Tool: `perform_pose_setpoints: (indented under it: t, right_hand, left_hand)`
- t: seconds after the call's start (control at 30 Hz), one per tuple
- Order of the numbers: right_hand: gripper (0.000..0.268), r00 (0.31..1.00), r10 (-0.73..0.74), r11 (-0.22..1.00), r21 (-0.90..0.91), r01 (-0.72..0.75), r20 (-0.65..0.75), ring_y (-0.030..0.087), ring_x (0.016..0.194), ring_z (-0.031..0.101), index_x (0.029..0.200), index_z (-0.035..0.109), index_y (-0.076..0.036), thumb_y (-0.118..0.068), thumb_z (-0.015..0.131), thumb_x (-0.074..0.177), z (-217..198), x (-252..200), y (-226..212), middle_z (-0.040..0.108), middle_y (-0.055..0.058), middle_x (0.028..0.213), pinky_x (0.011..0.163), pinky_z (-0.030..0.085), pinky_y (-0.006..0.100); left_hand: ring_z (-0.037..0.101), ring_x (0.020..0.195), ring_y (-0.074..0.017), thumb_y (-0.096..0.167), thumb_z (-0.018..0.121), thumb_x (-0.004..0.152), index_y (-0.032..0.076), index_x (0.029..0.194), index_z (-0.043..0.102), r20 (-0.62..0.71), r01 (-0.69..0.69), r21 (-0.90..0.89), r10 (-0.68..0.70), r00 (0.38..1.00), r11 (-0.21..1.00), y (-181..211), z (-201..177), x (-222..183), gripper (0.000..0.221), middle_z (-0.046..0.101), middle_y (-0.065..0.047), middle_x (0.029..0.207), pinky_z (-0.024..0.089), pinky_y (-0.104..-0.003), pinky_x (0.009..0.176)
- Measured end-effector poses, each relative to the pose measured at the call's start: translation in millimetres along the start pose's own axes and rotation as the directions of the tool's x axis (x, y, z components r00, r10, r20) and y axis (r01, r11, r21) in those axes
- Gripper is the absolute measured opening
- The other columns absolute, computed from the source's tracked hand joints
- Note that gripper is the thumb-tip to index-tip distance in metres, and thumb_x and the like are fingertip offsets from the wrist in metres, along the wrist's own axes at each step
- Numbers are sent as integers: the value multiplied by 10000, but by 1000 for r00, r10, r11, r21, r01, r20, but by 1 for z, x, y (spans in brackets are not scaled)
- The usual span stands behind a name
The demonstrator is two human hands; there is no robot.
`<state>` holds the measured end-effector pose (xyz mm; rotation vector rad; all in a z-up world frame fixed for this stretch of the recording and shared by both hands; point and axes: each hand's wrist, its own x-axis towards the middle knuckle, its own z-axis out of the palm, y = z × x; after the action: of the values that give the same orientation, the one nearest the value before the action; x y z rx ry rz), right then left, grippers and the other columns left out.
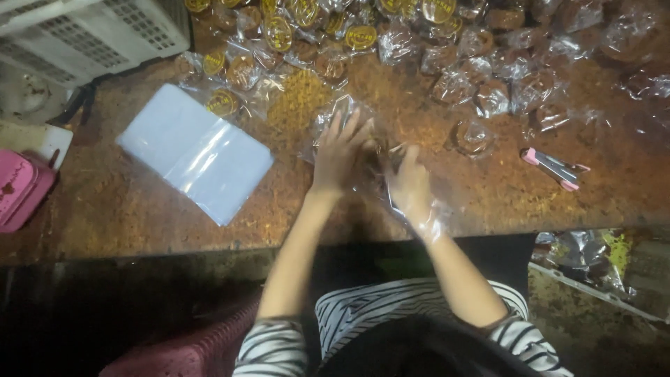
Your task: The person packages small bakery items into plastic bags and seals them using a stapler.
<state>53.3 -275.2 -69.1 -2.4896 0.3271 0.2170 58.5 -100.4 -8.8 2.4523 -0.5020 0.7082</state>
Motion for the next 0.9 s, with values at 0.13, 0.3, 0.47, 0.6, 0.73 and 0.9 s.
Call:
perform_pose_setpoints:
  t: [0.13,0.3,0.47,0.6,0.73,0.9]
  right_hand:
    - [292,951,-309,951,-35,308,-15,332,803,747,851,713,-179,-450,615,903,-13,-8,8,721,110,722,709,577,445]
    - [224,600,-795,559,-280,781,88,228,880,709,814,733,-189,-362,603,871,0,0,25,709,37,849,761,572,362]
    - [184,503,-821,352,-452,819,271,235,744,710,785,707,-146,-286,632,878,-24,12,-22,671,15,772,590,573,350]
    - [357,481,-811,401,-281,872,332,339,755,722,810,727,-70,-387,596,910,-49,35,-44,709,148,799,603,602,473]
    - [190,577,-736,436,-405,804,352,299,822,736,910,671,-90,-216,534,942,-11,71,-56,737,112,856,686,608,446]
    - [359,593,-754,377,-553,743,282,266,764,750,735,690,-160,-336,493,978,93,159,21,727,62,748,566,582,381]
  left_hand:
    - [377,1488,-307,614,400,1025,567,1510,368,345,-95,386,-48,937,918,1,-1,9,489,380,65,1628,268,-606,1188]
    - [148,1567,-359,670,306,1024,488,1583,269,666,-59,301,-166,727,952,5,-17,26,589,143,31,1716,175,-649,1211]
    - [109,1578,-337,689,282,1003,394,1624,230,699,-28,257,-166,696,966,2,-14,39,689,187,59,1713,127,-622,1242]
    - [407,1472,-329,469,458,1070,353,1448,570,388,179,68,-191,902,982,-42,-16,50,410,485,-31,1574,221,-549,1237]
    - [64,1581,-323,491,242,1105,456,1621,176,641,123,329,-317,699,936,-33,-31,64,521,67,22,1725,80,-633,1255]
    - [97,1573,-382,477,342,1088,461,1571,320,672,12,282,-206,712,959,-35,-43,60,484,74,-35,1719,141,-655,1241]
